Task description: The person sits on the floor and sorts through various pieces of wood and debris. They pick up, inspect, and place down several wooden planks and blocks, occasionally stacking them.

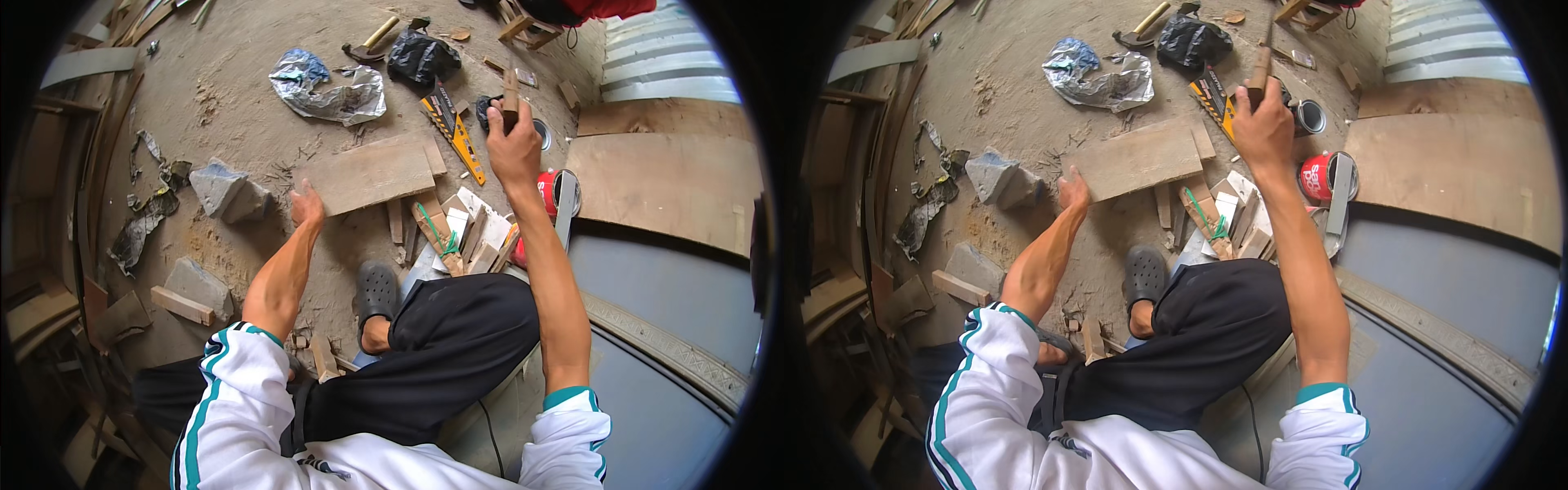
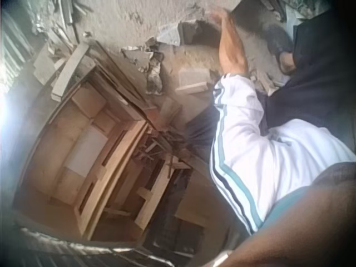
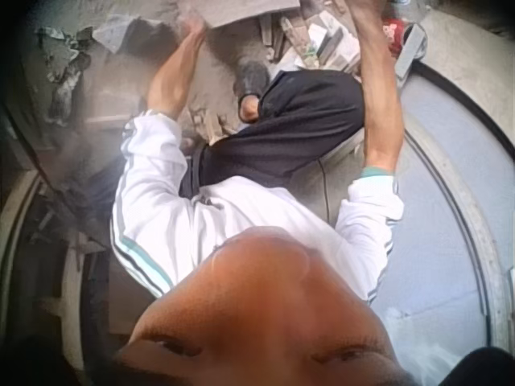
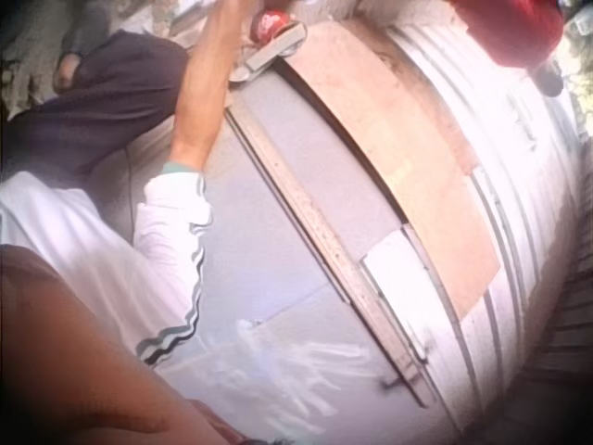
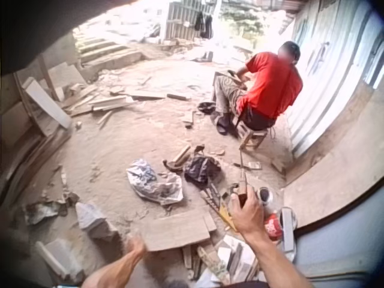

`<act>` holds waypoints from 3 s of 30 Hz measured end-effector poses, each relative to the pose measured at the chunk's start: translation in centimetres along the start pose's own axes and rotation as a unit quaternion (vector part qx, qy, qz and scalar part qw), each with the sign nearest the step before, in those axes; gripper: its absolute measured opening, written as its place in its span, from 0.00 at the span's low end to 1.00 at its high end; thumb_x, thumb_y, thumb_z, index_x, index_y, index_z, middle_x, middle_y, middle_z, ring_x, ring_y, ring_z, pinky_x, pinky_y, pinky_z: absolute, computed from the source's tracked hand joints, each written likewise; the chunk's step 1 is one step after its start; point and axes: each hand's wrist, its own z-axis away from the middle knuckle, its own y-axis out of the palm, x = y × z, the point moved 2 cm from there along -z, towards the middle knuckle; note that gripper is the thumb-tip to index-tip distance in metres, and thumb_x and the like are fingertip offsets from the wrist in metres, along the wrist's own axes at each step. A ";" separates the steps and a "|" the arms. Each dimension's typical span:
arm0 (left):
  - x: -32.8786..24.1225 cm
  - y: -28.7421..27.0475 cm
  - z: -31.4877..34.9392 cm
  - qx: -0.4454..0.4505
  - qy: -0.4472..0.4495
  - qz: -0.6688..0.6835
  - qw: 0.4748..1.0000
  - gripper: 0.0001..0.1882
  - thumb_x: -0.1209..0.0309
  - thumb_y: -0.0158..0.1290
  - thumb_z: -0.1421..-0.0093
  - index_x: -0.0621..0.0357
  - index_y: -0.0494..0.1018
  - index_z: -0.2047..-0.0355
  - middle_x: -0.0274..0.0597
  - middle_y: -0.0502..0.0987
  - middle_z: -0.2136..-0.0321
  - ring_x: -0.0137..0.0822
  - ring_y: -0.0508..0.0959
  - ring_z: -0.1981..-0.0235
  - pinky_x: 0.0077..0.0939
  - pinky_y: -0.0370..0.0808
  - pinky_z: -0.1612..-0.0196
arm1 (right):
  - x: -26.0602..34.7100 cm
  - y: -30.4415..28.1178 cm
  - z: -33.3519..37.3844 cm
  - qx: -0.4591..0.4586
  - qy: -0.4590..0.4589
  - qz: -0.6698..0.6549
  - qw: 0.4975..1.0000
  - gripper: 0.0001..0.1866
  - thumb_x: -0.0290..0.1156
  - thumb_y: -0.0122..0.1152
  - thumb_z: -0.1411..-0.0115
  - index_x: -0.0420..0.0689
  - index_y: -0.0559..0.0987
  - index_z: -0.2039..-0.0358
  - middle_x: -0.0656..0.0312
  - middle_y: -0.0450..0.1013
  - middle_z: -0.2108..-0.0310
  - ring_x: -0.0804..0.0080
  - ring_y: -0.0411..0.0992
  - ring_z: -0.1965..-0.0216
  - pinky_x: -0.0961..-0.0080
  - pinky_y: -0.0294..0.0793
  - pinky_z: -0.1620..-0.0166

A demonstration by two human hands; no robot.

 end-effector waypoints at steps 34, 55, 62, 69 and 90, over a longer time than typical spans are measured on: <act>-1.2 -6.6 7.1 0.214 0.173 0.320 0.907 0.26 0.64 0.64 0.50 0.65 0.72 0.55 0.43 0.79 0.65 0.34 0.78 0.67 0.30 0.76 0.63 | 4.4 3.1 1.5 0.194 -0.097 0.118 0.969 0.17 0.40 0.58 0.42 0.38 0.70 0.62 0.37 0.74 0.70 0.37 0.73 0.65 0.48 0.71 0.62; 25.4 -38.1 10.9 0.077 0.172 0.669 0.719 0.26 0.61 0.61 0.49 0.62 0.72 0.53 0.41 0.76 0.61 0.36 0.77 0.59 0.32 0.75 0.56 | 25.7 9.3 12.1 0.421 -0.133 -0.115 0.890 0.36 0.70 0.52 0.47 0.43 0.70 0.82 0.65 0.66 0.84 0.75 0.65 0.83 0.72 0.64 0.77; 30.5 -40.5 12.5 -0.036 0.227 0.678 0.698 0.30 0.58 0.58 0.48 0.62 0.68 0.49 0.43 0.75 0.57 0.37 0.76 0.56 0.32 0.75 0.54 | 35.3 11.0 16.1 0.503 -0.132 -0.340 0.784 0.25 0.56 0.58 0.41 0.42 0.78 0.65 0.69 0.73 0.73 0.82 0.68 0.74 0.80 0.67 0.70; 35.1 -42.0 15.3 -0.102 0.150 0.612 0.769 0.36 0.53 0.59 0.50 0.60 0.65 0.46 0.43 0.73 0.55 0.36 0.75 0.55 0.31 0.74 0.52 | 40.8 16.5 19.8 0.569 -0.210 -0.343 0.718 0.22 0.50 0.60 0.40 0.40 0.77 0.67 0.69 0.72 0.74 0.83 0.65 0.74 0.81 0.67 0.70; 42.0 -34.8 6.8 -0.067 0.034 0.858 0.508 0.41 0.37 0.35 0.38 0.63 0.67 0.44 0.49 0.69 0.45 0.46 0.68 0.44 0.37 0.64 0.43 | 45.9 15.6 28.7 0.574 -0.353 -0.195 0.713 0.24 0.47 0.70 0.50 0.42 0.73 0.64 0.65 0.71 0.73 0.77 0.67 0.68 0.75 0.67 0.66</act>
